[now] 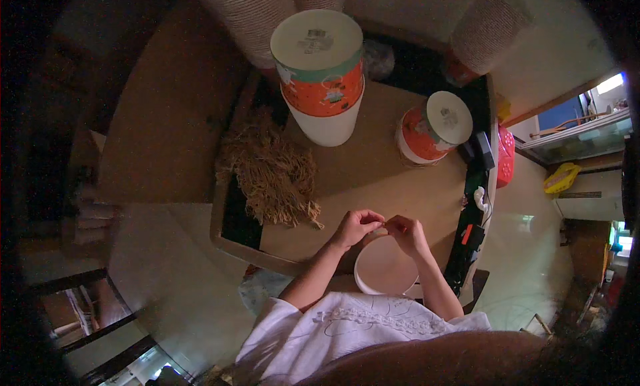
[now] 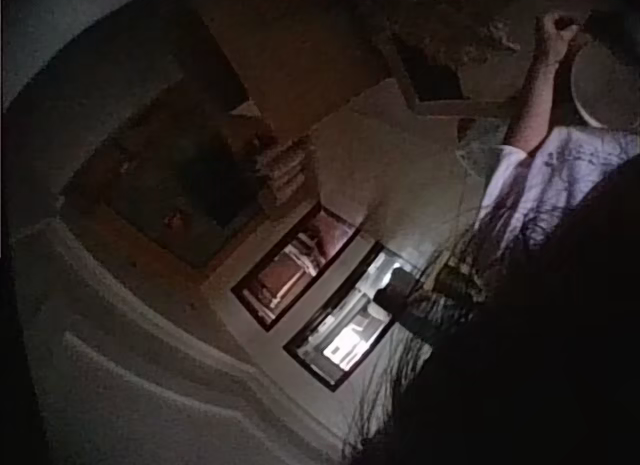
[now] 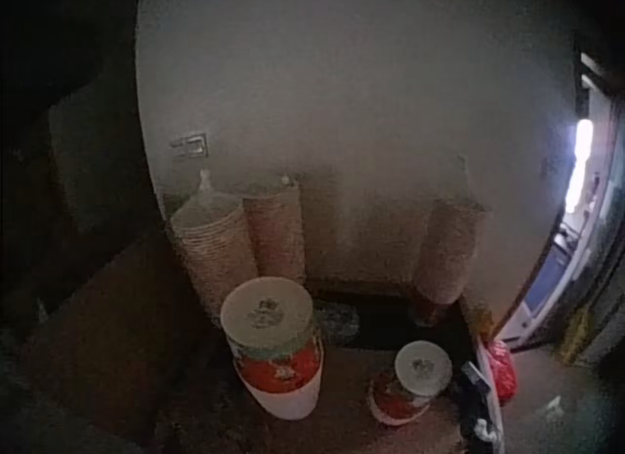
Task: Sorting through dried straw and placing specific parts into a small white bucket on a workstation.
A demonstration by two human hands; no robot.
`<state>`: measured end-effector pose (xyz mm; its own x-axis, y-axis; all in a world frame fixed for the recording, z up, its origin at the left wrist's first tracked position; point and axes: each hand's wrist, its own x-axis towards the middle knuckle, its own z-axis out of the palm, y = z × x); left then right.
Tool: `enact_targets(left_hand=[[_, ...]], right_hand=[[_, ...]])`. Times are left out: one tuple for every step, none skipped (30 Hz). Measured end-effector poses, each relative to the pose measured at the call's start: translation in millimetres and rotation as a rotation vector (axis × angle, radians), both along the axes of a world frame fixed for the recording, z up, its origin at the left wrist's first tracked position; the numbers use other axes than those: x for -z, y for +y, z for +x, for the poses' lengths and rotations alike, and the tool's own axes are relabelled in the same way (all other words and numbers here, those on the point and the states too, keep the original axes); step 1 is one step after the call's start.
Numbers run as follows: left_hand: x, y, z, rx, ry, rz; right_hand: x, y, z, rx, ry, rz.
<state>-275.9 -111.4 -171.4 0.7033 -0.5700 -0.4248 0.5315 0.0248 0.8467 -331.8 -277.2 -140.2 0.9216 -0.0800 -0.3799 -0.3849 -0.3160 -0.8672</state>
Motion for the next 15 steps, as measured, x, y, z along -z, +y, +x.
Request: enact_targets(left_hand=[[-0.4, -1.4, 0.0, -0.007, -0.022, 0.008], [-0.9, -2.4, 0.3, -0.015, -0.044, 0.015], [-1.7, -3.1, 1.1, -0.013, -0.045, 0.014], [-4.4, -3.4, 2.3, 0.005, -0.073, 0.073], [-5.8, -3.7, 3.1, 0.024, -0.102, 0.133], [-5.2, -4.5, 3.0, 0.023, -0.102, 0.132], [-4.1, -5.8, 2.4, -0.001, -0.128, 0.149], [-2.8, -7.1, 1.9, -0.026, -0.154, 0.167], [-1.5, -8.1, 1.7, -0.028, -0.155, 0.167], [0.0, -9.1, 1.7, -0.039, -0.180, 0.184], [1.8, -10.0, 1.7, -0.050, -0.206, 0.202], [4.6, -10.7, 1.3, -0.050, -0.206, 0.202], [5.9, -11.3, 1.1, -0.065, -0.229, 0.195], [7.0, -11.4, 0.9, -0.080, -0.253, 0.188], [7.9, -11.1, 0.5, -0.080, -0.252, 0.189]], right_hand=[[0.8, -0.4, -0.9, -0.009, 0.014, -0.017], [2.8, -0.4, -1.9, -0.007, 0.013, -0.019], [5.5, -0.4, -2.9, 0.000, -0.012, 0.002], [5.0, 0.4, -2.3, 0.005, -0.037, 0.025], [3.1, 1.2, -1.8, 0.005, -0.038, 0.024], [-0.1, 2.6, -1.3, 0.035, -0.046, 0.020], [-2.6, 4.2, -0.3, 0.064, -0.055, 0.017], [-2.6, 4.8, 0.2, 0.062, -0.056, 0.017], [-2.5, 5.3, 0.7, 0.073, -0.048, -0.002], [-2.2, 5.4, 1.1, 0.086, -0.040, -0.021], [-1.7, 5.1, 1.2, 0.085, -0.040, -0.021], [-0.9, 4.6, 1.0, 0.073, -0.024, -0.050], [-0.3, 4.1, 0.6, 0.062, -0.008, -0.078], [0.2, 3.6, 0.1, 0.061, -0.008, -0.078], [0.8, 3.2, -0.6, 0.046, -0.056, -0.085]])
